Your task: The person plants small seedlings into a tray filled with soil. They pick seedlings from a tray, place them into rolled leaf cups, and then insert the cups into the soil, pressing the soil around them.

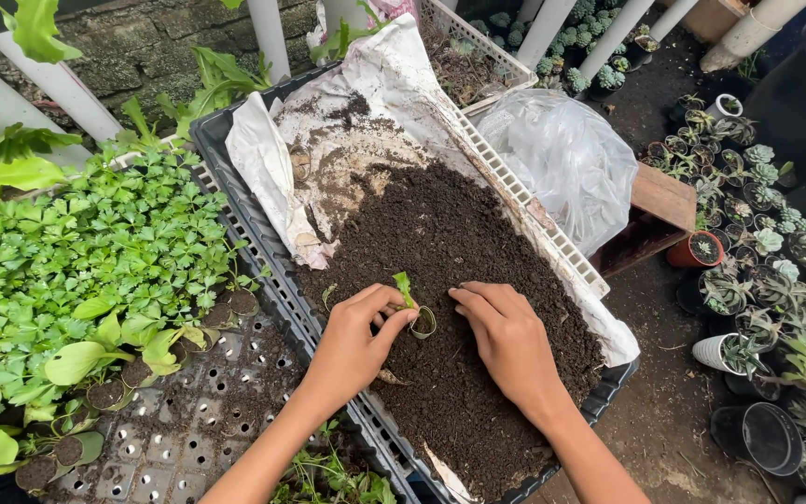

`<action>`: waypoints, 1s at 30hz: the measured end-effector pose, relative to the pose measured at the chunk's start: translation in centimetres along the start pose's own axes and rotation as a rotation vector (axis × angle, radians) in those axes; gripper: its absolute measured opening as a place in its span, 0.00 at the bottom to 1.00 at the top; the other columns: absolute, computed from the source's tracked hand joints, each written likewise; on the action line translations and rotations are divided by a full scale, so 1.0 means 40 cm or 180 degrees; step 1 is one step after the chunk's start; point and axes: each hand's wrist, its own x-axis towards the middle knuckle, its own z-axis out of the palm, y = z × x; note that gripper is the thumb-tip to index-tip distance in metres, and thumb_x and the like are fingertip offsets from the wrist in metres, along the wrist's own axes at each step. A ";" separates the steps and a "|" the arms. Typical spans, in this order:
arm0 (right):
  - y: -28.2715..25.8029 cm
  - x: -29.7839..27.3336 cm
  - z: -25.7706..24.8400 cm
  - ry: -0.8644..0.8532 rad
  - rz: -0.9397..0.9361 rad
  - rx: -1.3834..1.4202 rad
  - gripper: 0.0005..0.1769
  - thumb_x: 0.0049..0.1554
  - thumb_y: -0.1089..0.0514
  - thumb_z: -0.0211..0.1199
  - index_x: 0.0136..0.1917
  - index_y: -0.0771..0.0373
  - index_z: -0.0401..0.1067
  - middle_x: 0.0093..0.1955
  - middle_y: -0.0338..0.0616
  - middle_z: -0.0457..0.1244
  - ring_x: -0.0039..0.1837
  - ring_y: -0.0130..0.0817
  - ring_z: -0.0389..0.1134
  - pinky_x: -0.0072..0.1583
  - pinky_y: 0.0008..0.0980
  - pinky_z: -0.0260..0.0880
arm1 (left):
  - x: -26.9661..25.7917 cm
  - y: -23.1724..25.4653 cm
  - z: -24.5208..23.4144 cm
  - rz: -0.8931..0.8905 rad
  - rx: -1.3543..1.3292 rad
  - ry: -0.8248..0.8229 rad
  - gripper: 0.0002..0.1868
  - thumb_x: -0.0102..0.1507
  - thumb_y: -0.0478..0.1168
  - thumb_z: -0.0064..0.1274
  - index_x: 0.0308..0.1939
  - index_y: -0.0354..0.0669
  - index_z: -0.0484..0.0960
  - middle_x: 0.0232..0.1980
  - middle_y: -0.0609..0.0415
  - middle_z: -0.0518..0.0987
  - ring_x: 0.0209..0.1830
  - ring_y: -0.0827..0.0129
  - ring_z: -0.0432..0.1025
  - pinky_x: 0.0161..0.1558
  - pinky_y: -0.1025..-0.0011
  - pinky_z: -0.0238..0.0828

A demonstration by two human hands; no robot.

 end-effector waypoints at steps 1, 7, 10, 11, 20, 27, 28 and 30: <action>-0.003 0.003 -0.001 0.0001 -0.0009 -0.0003 0.10 0.63 0.59 0.60 0.57 0.53 0.77 0.51 0.36 0.70 0.59 0.33 0.72 0.60 0.33 0.73 | 0.000 -0.001 0.002 0.0004 -0.0001 0.0008 0.05 0.67 0.34 0.53 0.42 0.34 0.83 0.37 0.43 0.83 0.38 0.58 0.79 0.41 0.62 0.77; -0.013 0.020 -0.004 0.0008 0.0049 0.0457 0.09 0.62 0.62 0.62 0.55 0.55 0.78 0.48 0.37 0.70 0.54 0.33 0.73 0.58 0.33 0.75 | 0.002 -0.003 0.004 -0.0030 -0.0033 0.0045 0.05 0.67 0.34 0.54 0.42 0.34 0.83 0.36 0.43 0.83 0.37 0.58 0.79 0.40 0.62 0.77; -0.019 0.017 -0.005 -0.0062 0.0073 0.0572 0.08 0.61 0.64 0.62 0.52 0.57 0.78 0.45 0.38 0.70 0.53 0.34 0.74 0.57 0.35 0.76 | 0.003 -0.007 0.006 -0.0009 -0.0013 0.0023 0.05 0.67 0.35 0.55 0.41 0.35 0.83 0.35 0.44 0.82 0.37 0.58 0.79 0.41 0.63 0.78; -0.019 0.016 -0.001 -0.0089 0.0068 0.0653 0.07 0.61 0.64 0.63 0.52 0.57 0.78 0.45 0.38 0.70 0.52 0.35 0.74 0.56 0.35 0.76 | 0.003 -0.006 0.005 -0.0017 -0.0006 0.0021 0.05 0.67 0.35 0.54 0.41 0.35 0.83 0.35 0.44 0.82 0.37 0.58 0.79 0.41 0.63 0.78; -0.029 0.018 -0.042 -0.0434 0.0067 0.0971 0.12 0.61 0.58 0.61 0.59 0.59 0.76 0.53 0.44 0.69 0.58 0.40 0.72 0.62 0.40 0.71 | 0.002 -0.017 0.015 -0.0208 0.0059 -0.0025 0.08 0.67 0.40 0.53 0.42 0.40 0.84 0.38 0.52 0.82 0.37 0.66 0.75 0.41 0.68 0.73; -0.019 -0.007 -0.038 -0.0658 -0.0047 0.0814 0.18 0.62 0.62 0.58 0.65 0.61 0.71 0.60 0.45 0.66 0.62 0.42 0.66 0.65 0.41 0.65 | -0.002 -0.031 0.019 -0.0211 0.0126 -0.0066 0.10 0.69 0.45 0.51 0.41 0.44 0.82 0.40 0.59 0.79 0.35 0.71 0.70 0.41 0.71 0.67; -0.027 -0.003 -0.047 -0.0668 -0.0043 0.0816 0.18 0.62 0.62 0.58 0.65 0.61 0.71 0.60 0.45 0.66 0.62 0.42 0.66 0.65 0.41 0.65 | -0.003 -0.031 0.018 -0.0220 0.0122 -0.0069 0.10 0.69 0.45 0.51 0.41 0.44 0.82 0.40 0.59 0.79 0.35 0.71 0.70 0.41 0.71 0.67; -0.044 0.009 -0.068 -0.0362 -0.0069 0.0985 0.12 0.61 0.63 0.60 0.59 0.64 0.73 0.56 0.44 0.68 0.58 0.39 0.69 0.62 0.37 0.68 | -0.001 -0.029 0.016 -0.0255 0.0129 -0.0088 0.10 0.68 0.45 0.52 0.42 0.44 0.83 0.40 0.59 0.80 0.35 0.71 0.70 0.40 0.71 0.66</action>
